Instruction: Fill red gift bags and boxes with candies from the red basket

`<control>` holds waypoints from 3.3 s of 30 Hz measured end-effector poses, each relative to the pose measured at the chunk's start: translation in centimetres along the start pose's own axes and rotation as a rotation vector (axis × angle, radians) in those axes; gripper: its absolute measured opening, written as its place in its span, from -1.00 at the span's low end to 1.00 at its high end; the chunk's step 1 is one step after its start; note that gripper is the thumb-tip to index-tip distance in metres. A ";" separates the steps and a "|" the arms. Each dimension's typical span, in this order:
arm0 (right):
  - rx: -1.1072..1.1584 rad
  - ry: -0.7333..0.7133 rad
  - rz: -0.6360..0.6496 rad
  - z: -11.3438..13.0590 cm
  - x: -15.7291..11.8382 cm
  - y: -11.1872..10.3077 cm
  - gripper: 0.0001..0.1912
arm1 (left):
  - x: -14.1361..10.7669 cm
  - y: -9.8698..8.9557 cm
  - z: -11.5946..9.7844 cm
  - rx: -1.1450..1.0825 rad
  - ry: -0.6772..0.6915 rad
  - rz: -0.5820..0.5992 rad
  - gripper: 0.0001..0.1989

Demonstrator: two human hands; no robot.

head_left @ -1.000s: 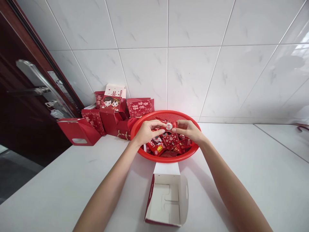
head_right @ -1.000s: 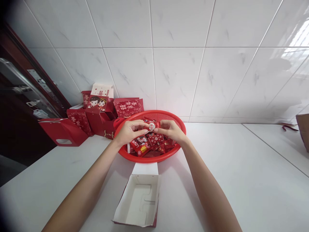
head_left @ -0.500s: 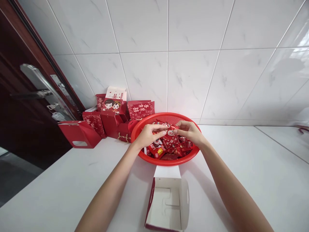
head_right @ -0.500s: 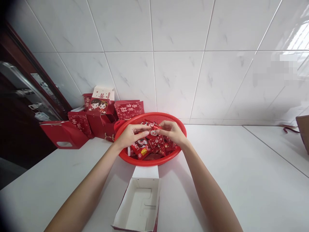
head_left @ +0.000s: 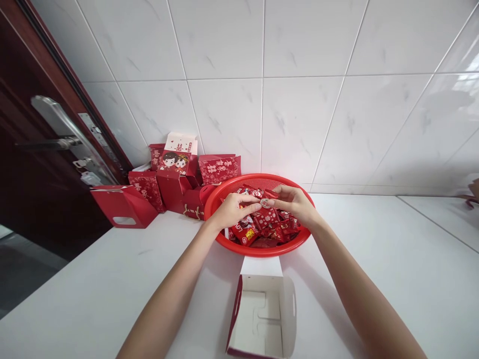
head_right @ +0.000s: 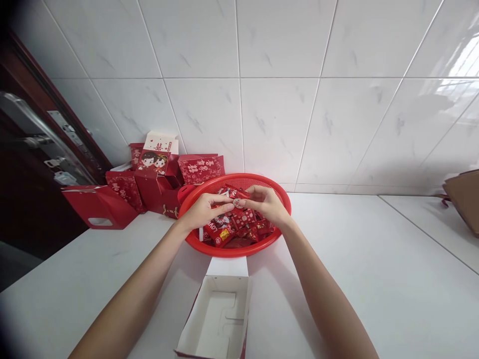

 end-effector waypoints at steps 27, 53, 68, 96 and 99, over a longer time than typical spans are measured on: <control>0.098 0.152 -0.275 -1.6 -0.1 -1.1 -0.60 | 0.0 0.4 3.0 0.242 -0.346 0.198 -0.58; 0.092 0.216 -0.315 -2.2 -0.2 -1.6 -0.54 | 1.0 -0.7 2.0 0.527 -0.253 0.000 -0.56; 0.065 0.166 -0.340 -2.1 -0.3 -1.5 -0.63 | 4.5 -1.3 3.4 0.675 -0.344 0.194 -0.64; 0.112 0.041 -0.003 -0.5 0.1 0.2 -0.53 | -0.1 0.6 -1.3 -0.110 0.044 -0.237 -0.56; 0.106 -0.022 0.022 0.3 -0.1 0.3 -0.57 | -0.3 0.3 -1.6 -0.194 0.062 -0.257 -0.49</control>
Point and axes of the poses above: each hand's wrist, its own x-axis towards the middle knuckle, its own y-axis out of the palm, z = x × y, the point moved 4 cm from there along x, towards the middle knuckle, and after that the axes turned 15 degrees about z, right-handed, at the moved point
